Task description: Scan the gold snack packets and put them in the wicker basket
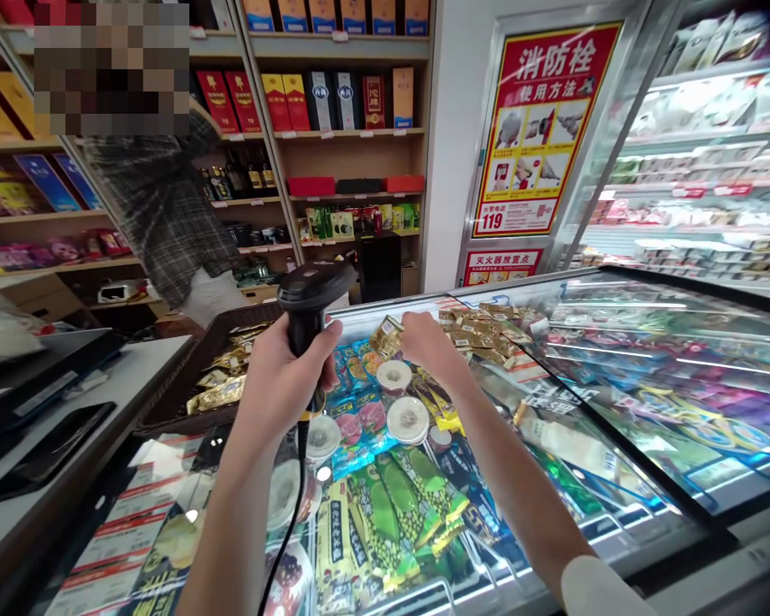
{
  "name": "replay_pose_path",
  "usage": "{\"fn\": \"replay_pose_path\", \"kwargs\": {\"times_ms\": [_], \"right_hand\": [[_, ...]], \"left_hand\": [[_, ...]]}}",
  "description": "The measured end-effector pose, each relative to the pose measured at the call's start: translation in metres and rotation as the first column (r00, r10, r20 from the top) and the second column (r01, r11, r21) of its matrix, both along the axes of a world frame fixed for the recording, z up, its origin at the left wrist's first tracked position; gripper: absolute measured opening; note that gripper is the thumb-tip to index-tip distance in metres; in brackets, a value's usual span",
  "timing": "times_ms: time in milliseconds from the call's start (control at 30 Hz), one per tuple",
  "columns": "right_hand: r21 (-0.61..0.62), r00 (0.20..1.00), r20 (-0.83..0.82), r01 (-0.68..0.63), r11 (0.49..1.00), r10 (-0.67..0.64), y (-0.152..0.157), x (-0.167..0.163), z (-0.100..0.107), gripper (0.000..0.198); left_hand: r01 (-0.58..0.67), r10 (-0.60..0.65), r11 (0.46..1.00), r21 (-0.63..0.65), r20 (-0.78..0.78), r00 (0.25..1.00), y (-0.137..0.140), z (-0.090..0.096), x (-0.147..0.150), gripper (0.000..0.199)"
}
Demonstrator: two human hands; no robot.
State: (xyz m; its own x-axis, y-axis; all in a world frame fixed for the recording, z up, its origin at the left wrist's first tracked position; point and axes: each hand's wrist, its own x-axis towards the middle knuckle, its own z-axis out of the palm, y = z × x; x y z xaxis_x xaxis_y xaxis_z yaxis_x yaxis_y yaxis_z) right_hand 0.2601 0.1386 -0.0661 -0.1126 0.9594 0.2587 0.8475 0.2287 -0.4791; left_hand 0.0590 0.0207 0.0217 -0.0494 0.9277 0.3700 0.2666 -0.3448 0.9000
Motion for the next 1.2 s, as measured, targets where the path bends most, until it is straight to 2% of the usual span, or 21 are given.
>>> {"fn": "replay_pose_path", "kwargs": {"times_ms": [67, 100, 200, 300, 400, 500, 600, 967, 1200], "right_hand": [[0.013, 0.964, -0.266, -0.021, 1.0, 0.023, 0.003, -0.002, 0.0, 0.009], [0.003, 0.916, -0.398, -0.046, 0.999, 0.043, 0.005, -0.002, 0.002, 0.004], [-0.015, 0.7, -0.71, -0.125, 0.992, 0.077, 0.011, 0.002, 0.005, 0.011], [0.041, 0.5, -0.86, -0.124, 0.991, 0.098, 0.018, 0.003, 0.003, 0.019], [0.081, 0.408, -0.905, -0.114, 0.99, 0.121, 0.023, 0.003, 0.0, 0.022], [0.082, 0.38, -0.918, -0.101, 0.992, 0.114, 0.024, 0.004, -0.002, 0.022], [0.075, 0.361, -0.926, -0.096, 0.993, 0.105, 0.025, 0.004, -0.002, 0.024], [0.066, 0.361, -0.927, -0.121, 0.99, 0.106, 0.029, 0.002, -0.004, 0.026], [0.02, 0.359, -0.931, -0.11, 0.994, 0.059, 0.026, 0.003, -0.001, 0.017]], "left_hand": [[0.016, -0.016, 1.0, -0.002, -0.016, 1.0, 0.004, -0.002, 0.001, 0.024], [0.023, -0.023, 1.0, 0.0, -0.014, 1.0, 0.006, -0.003, 0.001, 0.024], [0.034, -0.034, 0.999, -0.017, 0.01, 0.999, 0.011, -0.008, 0.003, 0.022], [0.057, -0.056, 0.997, -0.057, 0.023, 0.998, 0.013, -0.012, 0.006, 0.024], [0.13, -0.126, 0.986, -0.107, 0.044, 0.991, 0.012, -0.015, 0.009, 0.029], [0.167, -0.16, 0.976, -0.138, 0.062, 0.985, 0.01, -0.016, 0.014, 0.024], [0.178, -0.174, 0.974, -0.141, 0.04, 0.984, 0.009, -0.018, 0.016, 0.028], [0.213, -0.206, 0.966, -0.149, 0.06, 0.977, 0.01, -0.02, 0.018, 0.024], [0.241, -0.249, 0.953, -0.183, -0.023, 0.968, 0.008, -0.017, 0.018, 0.04]]}}
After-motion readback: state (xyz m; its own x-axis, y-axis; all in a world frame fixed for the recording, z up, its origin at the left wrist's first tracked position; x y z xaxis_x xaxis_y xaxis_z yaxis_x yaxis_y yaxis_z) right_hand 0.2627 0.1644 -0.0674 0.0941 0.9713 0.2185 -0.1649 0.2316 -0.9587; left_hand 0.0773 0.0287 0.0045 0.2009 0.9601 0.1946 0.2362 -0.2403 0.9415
